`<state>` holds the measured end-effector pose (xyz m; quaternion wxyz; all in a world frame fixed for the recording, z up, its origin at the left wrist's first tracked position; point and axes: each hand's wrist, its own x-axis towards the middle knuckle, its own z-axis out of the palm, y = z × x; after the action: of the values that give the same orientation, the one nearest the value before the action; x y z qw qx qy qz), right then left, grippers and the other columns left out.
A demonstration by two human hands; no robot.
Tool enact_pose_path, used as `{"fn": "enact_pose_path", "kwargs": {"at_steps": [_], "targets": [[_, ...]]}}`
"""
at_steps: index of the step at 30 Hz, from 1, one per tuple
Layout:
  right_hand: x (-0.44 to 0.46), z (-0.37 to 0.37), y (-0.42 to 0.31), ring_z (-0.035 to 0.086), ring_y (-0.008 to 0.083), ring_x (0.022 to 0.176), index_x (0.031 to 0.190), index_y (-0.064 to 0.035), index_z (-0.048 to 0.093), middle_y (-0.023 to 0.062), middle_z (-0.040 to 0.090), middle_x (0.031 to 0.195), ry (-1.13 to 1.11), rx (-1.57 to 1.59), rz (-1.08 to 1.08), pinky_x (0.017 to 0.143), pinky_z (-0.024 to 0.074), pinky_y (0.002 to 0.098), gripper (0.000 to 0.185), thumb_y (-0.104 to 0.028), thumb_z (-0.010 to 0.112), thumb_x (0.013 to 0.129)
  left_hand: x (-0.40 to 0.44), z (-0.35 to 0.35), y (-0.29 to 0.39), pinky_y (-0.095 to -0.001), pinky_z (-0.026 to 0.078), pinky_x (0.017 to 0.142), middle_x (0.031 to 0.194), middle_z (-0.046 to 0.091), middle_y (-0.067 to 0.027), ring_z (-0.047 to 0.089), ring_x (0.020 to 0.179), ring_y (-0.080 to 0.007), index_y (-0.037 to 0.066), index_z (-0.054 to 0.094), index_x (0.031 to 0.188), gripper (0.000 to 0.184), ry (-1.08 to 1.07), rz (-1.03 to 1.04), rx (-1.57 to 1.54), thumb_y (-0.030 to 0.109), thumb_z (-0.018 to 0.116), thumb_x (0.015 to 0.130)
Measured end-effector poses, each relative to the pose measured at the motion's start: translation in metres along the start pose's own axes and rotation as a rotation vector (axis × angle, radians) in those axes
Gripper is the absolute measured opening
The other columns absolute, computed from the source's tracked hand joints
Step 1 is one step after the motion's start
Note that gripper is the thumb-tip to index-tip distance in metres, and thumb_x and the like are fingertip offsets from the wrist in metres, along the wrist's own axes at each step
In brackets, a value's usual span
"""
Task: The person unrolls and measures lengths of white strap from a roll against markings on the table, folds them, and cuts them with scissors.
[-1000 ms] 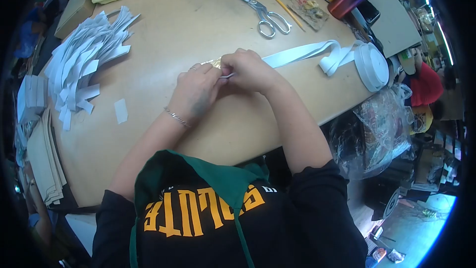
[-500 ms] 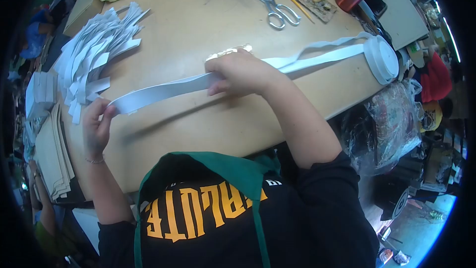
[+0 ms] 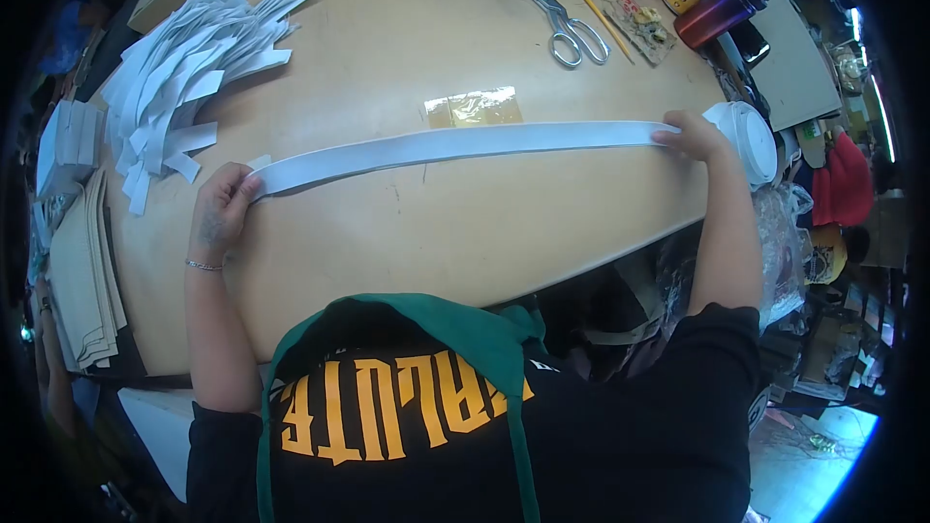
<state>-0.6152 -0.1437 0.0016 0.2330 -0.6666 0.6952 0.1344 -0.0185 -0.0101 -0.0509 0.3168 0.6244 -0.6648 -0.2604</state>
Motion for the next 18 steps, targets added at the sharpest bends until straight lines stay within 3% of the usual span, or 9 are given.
{"fn": "enact_pose_path", "kwargs": {"at_steps": [4,7,9,10,12,14,15,18], "targets": [[0.01,-0.011,0.0,0.058,0.0189,0.071,0.087,-0.004,0.062,0.0074,0.061,0.075,0.036,-0.06,0.142,0.066,0.0473,0.0332,0.025,-0.026,0.069,0.078,-0.001,0.0,0.008,-0.0288,0.04,0.06,0.069,0.051,-0.0106,0.049,0.063,-0.0193,-0.003,0.056,0.079,0.014,0.0,0.009,0.025,0.01,0.059,0.084],[0.013,-0.021,-0.061,0.058,0.0273,0.094,0.101,-0.0059,0.062,0.0126,0.063,0.095,-0.02,-0.617,0.083,0.081,0.0462,0.0389,0.033,-0.024,0.07,0.075,-0.009,-0.005,0.018,-0.0283,0.04,0.061,0.071,0.052,-0.0096,0.05,0.065,-0.0179,-0.002,0.056,0.08,0.013,0.012,0.041,0.061,0.01,0.058,0.084],[-0.014,-0.001,-0.151,0.051,0.029,0.11,0.109,-0.0095,0.06,0.0104,0.059,0.112,0.39,-0.399,-0.251,0.093,0.0401,0.0407,0.043,-0.018,0.073,0.069,-0.013,-0.016,0.034,-0.0261,0.04,0.063,0.072,0.053,-0.0066,0.049,0.068,-0.0143,-0.002,0.056,0.081,0.013,-0.005,0.032,0.087,0.011,0.057,0.086],[-0.008,0.021,-0.187,0.05,0.0274,0.111,0.112,-0.0109,0.058,0.0097,0.054,0.119,0.489,-0.137,-0.68,0.096,0.0376,0.0396,0.049,-0.015,0.075,0.066,-0.015,-0.02,0.04,-0.0256,0.039,0.062,0.072,0.053,-0.0056,0.049,0.067,-0.0132,-0.001,0.057,0.08,0.014,-0.03,0.018,0.061,0.011,0.058,0.086],[-0.047,0.07,-0.289,0.047,0.0292,0.114,0.106,-0.009,0.057,0.0106,0.054,0.119,0.414,0.313,-1.227,0.098,0.0367,0.0403,0.044,-0.02,0.074,0.067,-0.017,-0.023,0.05,-0.0247,0.039,0.06,0.07,0.053,-0.0036,0.048,0.065,-0.0111,-0.001,0.058,0.08,0.015,-0.078,0.002,-0.003,0.012,0.058,0.086],[-0.076,0.094,-0.345,0.048,0.0276,0.114,0.104,-0.0088,0.053,0.0113,0.051,0.122,0.41,0.237,-1.405,0.097,0.037,0.0412,0.043,-0.022,0.073,0.069,-0.017,-0.022,0.05,-0.0244,0.037,0.055,0.065,0.053,-0.0024,0.047,0.06,-0.0094,0.001,0.059,0.078,0.017,-0.13,-0.12,-0.171,0.016,0.06,0.084],[-0.079,0.104,-0.361,0.051,0.0271,0.108,0.104,-0.0091,0.054,0.011,0.054,0.116,0.47,0.285,-1.396,0.094,0.0386,0.0406,0.039,-0.019,0.072,0.07,-0.018,-0.021,0.05,-0.0242,0.037,0.052,0.063,0.053,-0.0019,0.047,0.057,-0.0085,0.001,0.06,0.077,0.018,-0.148,-0.181,-0.266,0.018,0.062,0.083],[-0.062,0.116,-0.375,0.056,0.0279,0.101,0.1,-0.0083,0.059,0.0108,0.059,0.108,0.304,0.514,-1.441,0.089,0.0419,0.0399,0.035,-0.014,0.075,0.069,-0.018,-0.017,0.054,-0.0219,0.035,0.05,0.062,0.052,0.0016,0.045,0.057,-0.0039,0.002,0.062,0.076,0.019,-0.128,-0.253,-0.457,0.021,0.062,0.083]]}}
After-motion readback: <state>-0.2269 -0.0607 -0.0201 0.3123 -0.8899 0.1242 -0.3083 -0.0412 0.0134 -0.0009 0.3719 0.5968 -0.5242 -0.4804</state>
